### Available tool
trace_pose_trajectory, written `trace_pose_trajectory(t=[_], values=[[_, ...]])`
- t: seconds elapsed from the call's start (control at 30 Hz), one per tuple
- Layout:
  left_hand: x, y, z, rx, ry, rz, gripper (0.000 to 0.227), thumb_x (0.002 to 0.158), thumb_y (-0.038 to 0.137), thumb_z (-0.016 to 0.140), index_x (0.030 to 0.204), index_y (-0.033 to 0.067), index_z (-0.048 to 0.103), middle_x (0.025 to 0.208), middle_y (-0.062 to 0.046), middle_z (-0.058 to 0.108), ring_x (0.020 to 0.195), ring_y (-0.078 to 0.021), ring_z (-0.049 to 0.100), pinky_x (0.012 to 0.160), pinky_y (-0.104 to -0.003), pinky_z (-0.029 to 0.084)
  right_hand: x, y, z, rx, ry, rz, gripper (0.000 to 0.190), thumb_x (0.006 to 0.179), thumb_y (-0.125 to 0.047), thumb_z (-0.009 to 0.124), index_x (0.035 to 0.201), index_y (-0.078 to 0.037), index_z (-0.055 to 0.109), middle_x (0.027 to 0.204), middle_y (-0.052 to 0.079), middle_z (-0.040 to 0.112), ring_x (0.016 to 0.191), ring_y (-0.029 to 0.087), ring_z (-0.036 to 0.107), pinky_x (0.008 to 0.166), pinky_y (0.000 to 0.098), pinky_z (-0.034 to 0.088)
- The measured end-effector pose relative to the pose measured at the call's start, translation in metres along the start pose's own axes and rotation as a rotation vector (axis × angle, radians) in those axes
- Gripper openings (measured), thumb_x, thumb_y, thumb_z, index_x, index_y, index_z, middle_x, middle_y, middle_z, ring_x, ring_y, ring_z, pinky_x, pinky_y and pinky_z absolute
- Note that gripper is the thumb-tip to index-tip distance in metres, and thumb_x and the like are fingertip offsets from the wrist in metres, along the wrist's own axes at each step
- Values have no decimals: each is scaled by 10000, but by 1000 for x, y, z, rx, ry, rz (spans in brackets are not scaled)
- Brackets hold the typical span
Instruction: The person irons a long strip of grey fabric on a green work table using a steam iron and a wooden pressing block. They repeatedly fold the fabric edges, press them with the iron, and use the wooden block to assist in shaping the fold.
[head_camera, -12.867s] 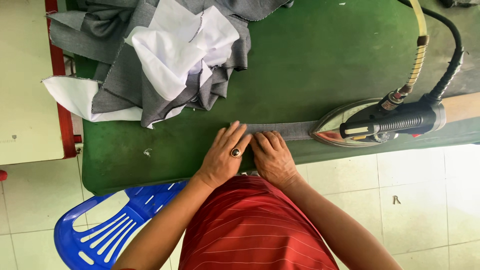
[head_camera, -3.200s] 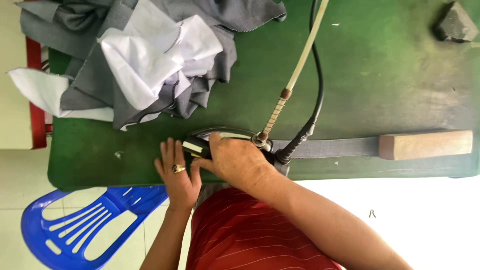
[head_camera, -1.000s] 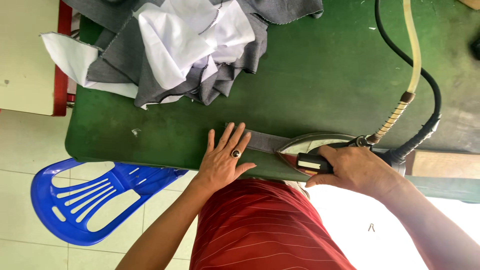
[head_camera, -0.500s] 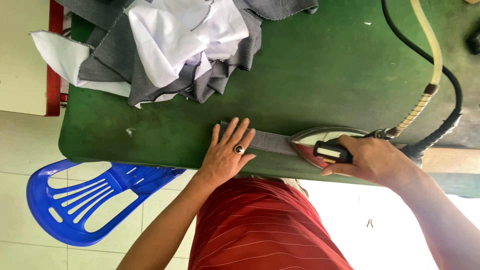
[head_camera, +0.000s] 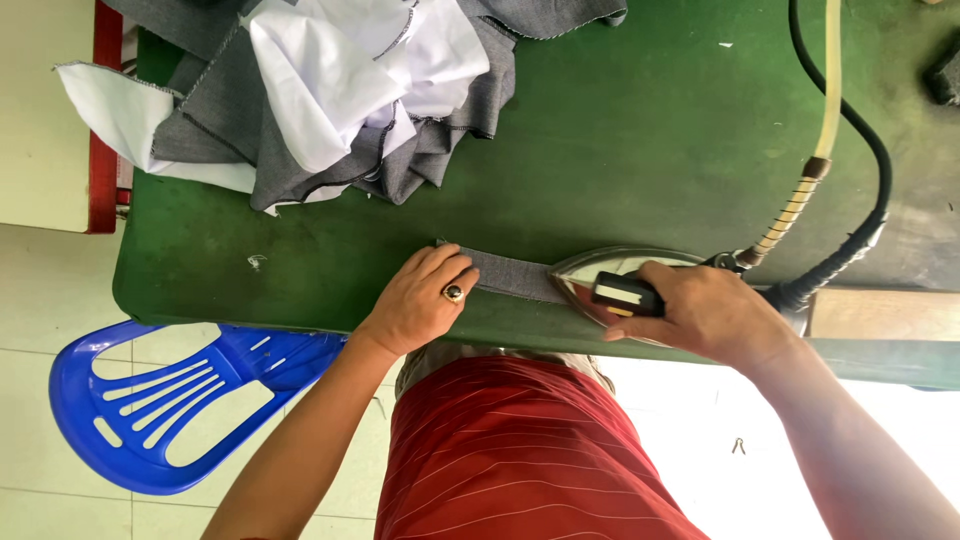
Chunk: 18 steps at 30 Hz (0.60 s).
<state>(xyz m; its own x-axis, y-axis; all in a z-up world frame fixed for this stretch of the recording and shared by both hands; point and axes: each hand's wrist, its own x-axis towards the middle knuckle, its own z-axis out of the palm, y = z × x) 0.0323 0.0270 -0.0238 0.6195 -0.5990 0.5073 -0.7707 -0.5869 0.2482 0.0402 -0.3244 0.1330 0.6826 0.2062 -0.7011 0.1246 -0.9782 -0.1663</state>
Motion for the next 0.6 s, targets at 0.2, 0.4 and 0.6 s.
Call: trace_pose_trajectory(t=[0.2,0.4,0.6], values=[[-16,-12,27,30,-46,-22,194,882,94,576,1063,126,636,991,-76,564,1018,-299,633,887,-436,551,3,-32,-13,61,17,27,592,779,-717,737,1045,-194,660,782,89,782,815,309,782,753,406,608],[-1,-7,12,14,37,29,90,961,61,549,911,92,616,944,-87,568,965,-296,637,864,-434,542,8,-39,-13,67,51,18,615,759,-733,745,1044,-195,664,771,81,777,797,304,778,740,398,601],[6,1,-6,40,26,84,165,1010,52,510,909,78,637,937,-91,566,971,-285,630,896,-430,535,6,-42,-14,73,69,15,616,765,-707,763,1055,-172,668,785,95,781,804,309,781,740,404,603]])
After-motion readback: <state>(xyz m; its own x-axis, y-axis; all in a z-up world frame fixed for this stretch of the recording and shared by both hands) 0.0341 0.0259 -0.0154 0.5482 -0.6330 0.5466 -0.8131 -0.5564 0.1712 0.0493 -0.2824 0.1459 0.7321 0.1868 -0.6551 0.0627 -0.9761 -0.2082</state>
